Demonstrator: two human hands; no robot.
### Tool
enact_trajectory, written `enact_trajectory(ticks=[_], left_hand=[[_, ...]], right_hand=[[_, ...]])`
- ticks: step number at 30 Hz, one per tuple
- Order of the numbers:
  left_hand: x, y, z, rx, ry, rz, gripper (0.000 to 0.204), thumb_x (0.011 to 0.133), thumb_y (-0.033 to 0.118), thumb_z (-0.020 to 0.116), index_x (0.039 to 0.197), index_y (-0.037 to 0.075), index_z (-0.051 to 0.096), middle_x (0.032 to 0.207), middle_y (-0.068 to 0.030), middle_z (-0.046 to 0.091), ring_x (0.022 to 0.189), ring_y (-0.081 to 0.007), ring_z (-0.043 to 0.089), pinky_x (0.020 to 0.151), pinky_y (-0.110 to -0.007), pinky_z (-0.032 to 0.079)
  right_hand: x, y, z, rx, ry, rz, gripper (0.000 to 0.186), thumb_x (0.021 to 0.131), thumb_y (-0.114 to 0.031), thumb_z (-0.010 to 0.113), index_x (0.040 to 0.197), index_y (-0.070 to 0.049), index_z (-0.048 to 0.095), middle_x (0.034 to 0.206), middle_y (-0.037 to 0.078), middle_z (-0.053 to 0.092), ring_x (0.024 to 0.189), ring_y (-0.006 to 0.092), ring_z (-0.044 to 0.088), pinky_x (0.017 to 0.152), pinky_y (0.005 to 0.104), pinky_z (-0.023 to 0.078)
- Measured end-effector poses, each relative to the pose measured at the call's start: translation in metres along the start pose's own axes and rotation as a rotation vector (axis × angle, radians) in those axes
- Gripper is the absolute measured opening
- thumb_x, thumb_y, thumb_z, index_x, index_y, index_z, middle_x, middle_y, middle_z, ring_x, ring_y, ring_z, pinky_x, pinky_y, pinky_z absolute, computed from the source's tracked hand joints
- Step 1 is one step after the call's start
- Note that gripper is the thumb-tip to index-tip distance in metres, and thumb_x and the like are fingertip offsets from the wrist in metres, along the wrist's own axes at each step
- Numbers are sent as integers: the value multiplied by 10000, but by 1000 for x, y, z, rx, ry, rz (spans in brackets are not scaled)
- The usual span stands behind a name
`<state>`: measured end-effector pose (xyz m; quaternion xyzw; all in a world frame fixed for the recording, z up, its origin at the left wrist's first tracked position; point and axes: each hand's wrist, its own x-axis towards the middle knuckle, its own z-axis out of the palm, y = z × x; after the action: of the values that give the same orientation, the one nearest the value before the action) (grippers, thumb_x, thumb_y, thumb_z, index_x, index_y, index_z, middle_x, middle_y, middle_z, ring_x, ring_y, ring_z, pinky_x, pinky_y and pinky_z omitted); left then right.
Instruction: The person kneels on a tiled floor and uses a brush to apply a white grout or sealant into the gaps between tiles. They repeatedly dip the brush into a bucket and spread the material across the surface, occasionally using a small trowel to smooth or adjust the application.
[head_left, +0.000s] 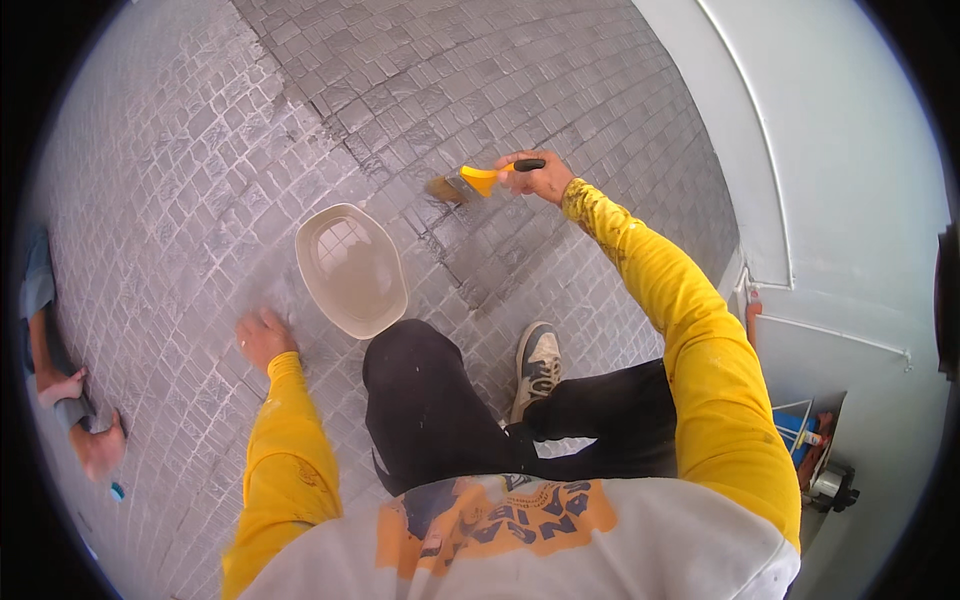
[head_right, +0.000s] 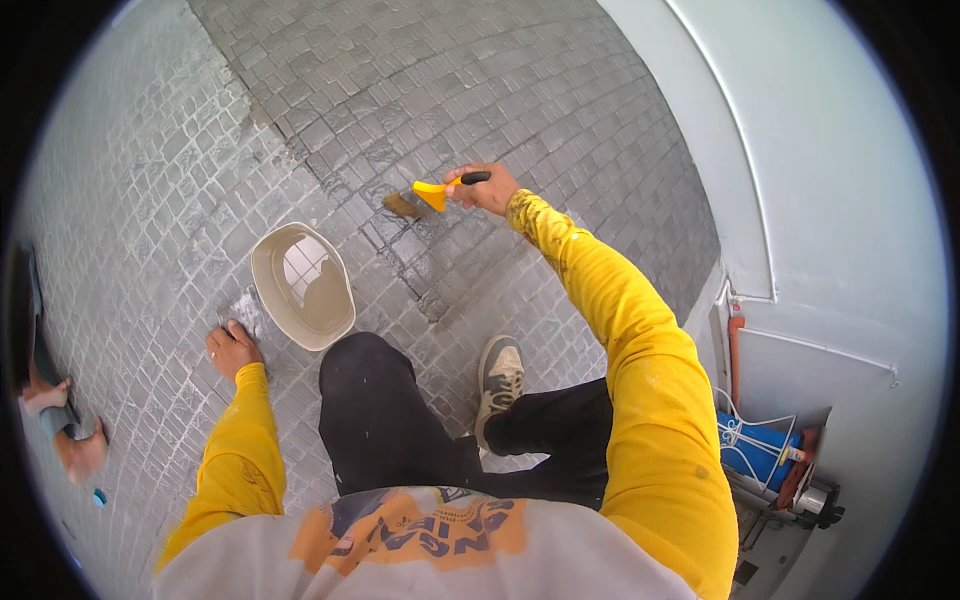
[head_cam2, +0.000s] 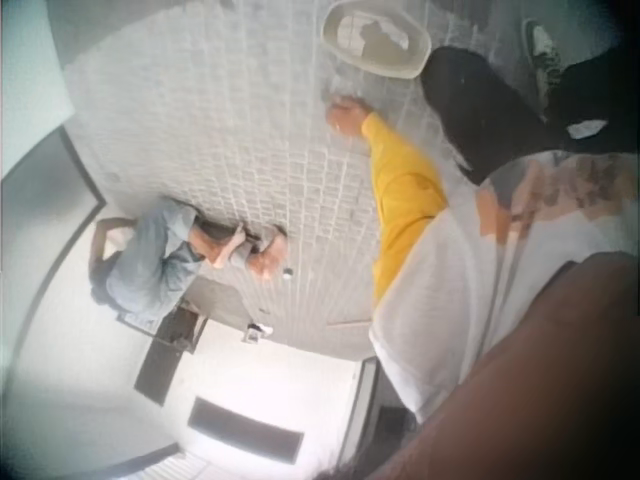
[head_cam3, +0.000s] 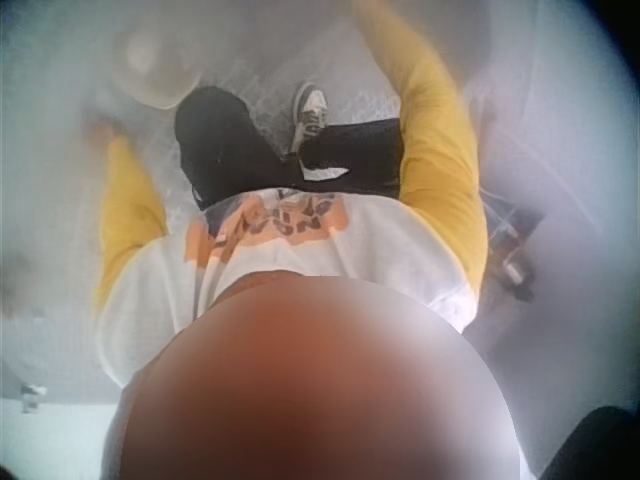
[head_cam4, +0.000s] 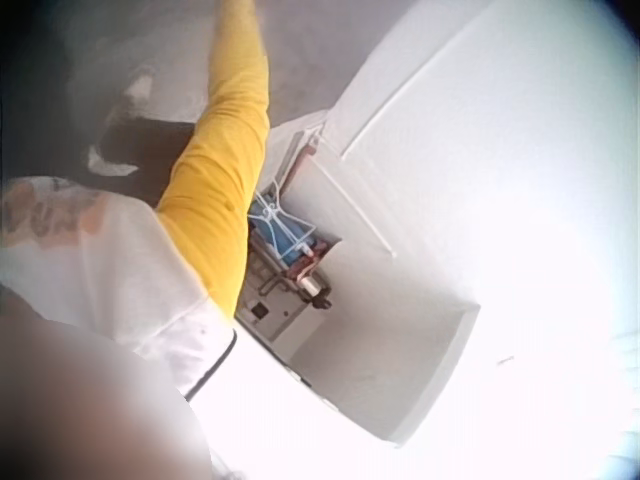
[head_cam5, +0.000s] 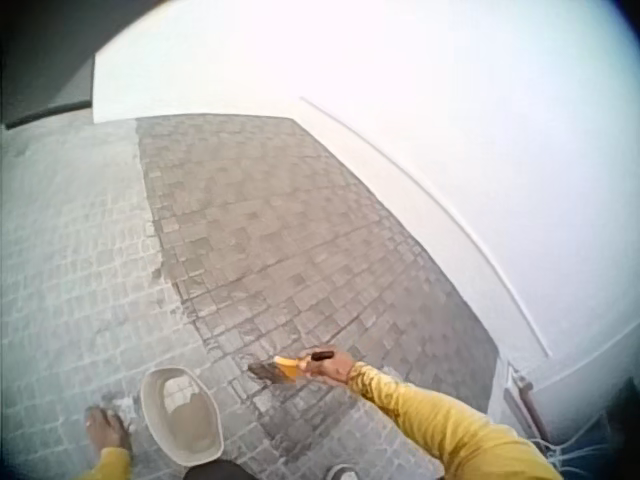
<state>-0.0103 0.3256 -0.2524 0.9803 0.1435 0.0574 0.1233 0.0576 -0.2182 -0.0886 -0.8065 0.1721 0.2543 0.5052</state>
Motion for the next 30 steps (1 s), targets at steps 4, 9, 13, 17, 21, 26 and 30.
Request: enact_trajectory(ticks=[4, 9, 13, 17, 21, 26, 30], left_hand=[[-3, 1, 1, -7, 74, 30, 400, 970, 351, 503, 1079, -19, 613, 1130, -241, 603, 1042, -434, 567, 901, -518, 459], [-6, 6, 1, -42, 93, 55, 381, 977, 332, 508, 1033, -34, 602, 1097, -252, 600, 1011, -445, 567, 871, -520, 458], [-7, 8, 3, -15, 158, 92, 381, 983, 344, 506, 962, -28, 583, 1049, -243, 595, 977, -452, 568, 838, -525, 462], [-8, 0, 17, 52, 137, 36, 389, 991, 372, 498, 939, -5, 576, 1058, -240, 585, 954, -460, 571, 817, -536, 464], [10, -32, 27, 39, 54, 118, 442, 999, 413, 498, 923, -17, 569, 992, -255, 597, 869, -462, 565, 783, -509, 463], [4, -87, -10, -353, -468, -2, 486, 982, 445, 544, 836, -19, 533, 746, -221, 537, 707, -328, 476, 707, -425, 428], [-22, -111, -55, -192, -599, 65, 458, 972, 415, 571, 820, -14, 517, 735, -186, 508, 700, -259, 451, 691, -403, 422]], right_hand=[[23, 7, -84, -37, 440, 106, 391, 830, -255, 765, 1175, -81, 706, 1033, 106, 730, 879, 172, 700, 836, 298, 549], [64, 10, -131, -454, 876, 33, 429, 836, -403, 708, 1194, -167, 702, 1125, 114, 724, 1066, 297, 678, 929, 385, 517], [86, -4, -42, -613, 588, -194, 452, 840, -517, 649, 1158, -200, 701, 1105, 136, 715, 1053, 360, 660, 919, 436, 516], [94, 0, -57, -90, 384, -261, 370, 831, -444, 687, 1081, -174, 731, 1048, 109, 736, 1009, 339, 680, 860, 400, 529], [93, 41, -166, -212, 881, -105, 370, 826, -353, 733, 1113, -119, 735, 1036, 114, 744, 945, 246, 714, 842, 348, 548], [48, 74, -154, -718, 674, -100, 432, 852, -446, 649, 1134, -120, 671, 1021, 147, 730, 971, 334, 694, 843, 432, 542], [-36, 91, -13, -735, 435, -629, 345, 862, -388, 633, 1078, -121, 618, 919, 136, 713, 894, 380, 672, 782, 464, 531]])
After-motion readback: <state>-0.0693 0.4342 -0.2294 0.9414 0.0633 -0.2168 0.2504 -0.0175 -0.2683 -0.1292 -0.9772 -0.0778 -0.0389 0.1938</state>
